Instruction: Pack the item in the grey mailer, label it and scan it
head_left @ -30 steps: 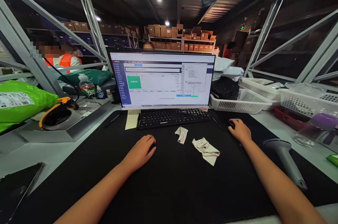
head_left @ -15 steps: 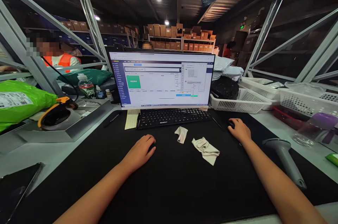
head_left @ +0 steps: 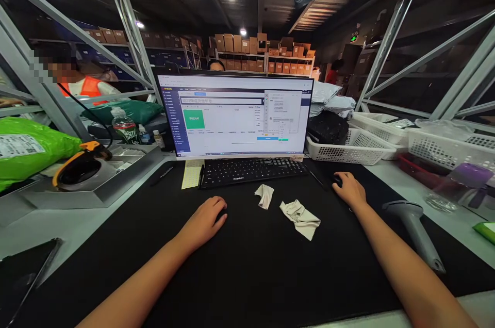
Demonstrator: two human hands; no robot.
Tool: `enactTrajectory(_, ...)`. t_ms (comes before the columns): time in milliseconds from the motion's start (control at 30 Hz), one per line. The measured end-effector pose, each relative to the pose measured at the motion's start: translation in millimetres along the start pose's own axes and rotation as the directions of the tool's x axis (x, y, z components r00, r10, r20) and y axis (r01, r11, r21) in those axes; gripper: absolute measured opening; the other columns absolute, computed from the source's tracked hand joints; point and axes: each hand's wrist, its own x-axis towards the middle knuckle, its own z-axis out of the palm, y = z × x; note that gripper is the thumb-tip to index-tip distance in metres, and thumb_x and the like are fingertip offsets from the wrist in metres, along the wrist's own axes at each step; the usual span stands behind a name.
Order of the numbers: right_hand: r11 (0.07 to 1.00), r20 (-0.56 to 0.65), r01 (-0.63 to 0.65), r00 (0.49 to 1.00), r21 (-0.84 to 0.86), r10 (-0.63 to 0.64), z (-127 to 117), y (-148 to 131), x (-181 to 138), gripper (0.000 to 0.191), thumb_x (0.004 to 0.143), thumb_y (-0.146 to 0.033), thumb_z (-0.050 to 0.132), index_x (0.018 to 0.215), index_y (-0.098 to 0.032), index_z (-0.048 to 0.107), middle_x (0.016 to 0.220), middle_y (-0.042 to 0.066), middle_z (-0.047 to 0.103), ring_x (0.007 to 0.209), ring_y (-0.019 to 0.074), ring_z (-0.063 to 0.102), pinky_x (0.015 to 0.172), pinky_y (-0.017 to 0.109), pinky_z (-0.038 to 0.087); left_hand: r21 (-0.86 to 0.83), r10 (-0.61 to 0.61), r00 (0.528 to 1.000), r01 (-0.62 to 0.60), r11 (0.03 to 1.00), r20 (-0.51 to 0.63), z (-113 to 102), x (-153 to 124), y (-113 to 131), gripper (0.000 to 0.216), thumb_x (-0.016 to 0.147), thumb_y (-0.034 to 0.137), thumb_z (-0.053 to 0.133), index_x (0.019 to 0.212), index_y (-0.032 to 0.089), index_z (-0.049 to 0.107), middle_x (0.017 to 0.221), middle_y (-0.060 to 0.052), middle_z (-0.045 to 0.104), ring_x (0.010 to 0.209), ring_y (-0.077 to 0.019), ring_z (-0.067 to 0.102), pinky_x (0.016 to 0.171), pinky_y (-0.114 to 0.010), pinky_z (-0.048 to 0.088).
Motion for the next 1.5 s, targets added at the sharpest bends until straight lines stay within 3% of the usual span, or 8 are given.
enactTrajectory(1300,1.000,0.009,-0.018,1.000,-0.003,0.018,-5.5,-3.8,-1.5,0.039,0.090,-0.034,0.054,0.126,-0.028,0.068,0.134,0.006,0.061,0.112,0.0252,0.064,0.088,0.035,0.050,0.001,0.013,1.000,-0.013,1.000,-0.002,2.1,-0.2,-3.9,0.016,0.099,0.032,0.049,0.106,0.022,0.059,0.115,-0.009,0.062,0.108,-0.0277,0.062,0.100,-0.048,0.052)
enactTrajectory(1500,1.000,0.023,-0.029,0.999,0.000,0.029,-6.9,-5.2,-1.6,0.045,0.090,-0.034,0.054,0.133,-0.025,0.064,0.136,0.008,0.061,0.114,0.0263,0.063,0.090,0.036,0.049,0.003,0.001,1.000,-0.001,1.000,0.014,0.9,0.0,-3.1,0.016,0.099,0.033,0.049,0.106,0.022,0.059,0.116,-0.009,0.061,0.109,-0.0278,0.062,0.099,-0.048,0.052)
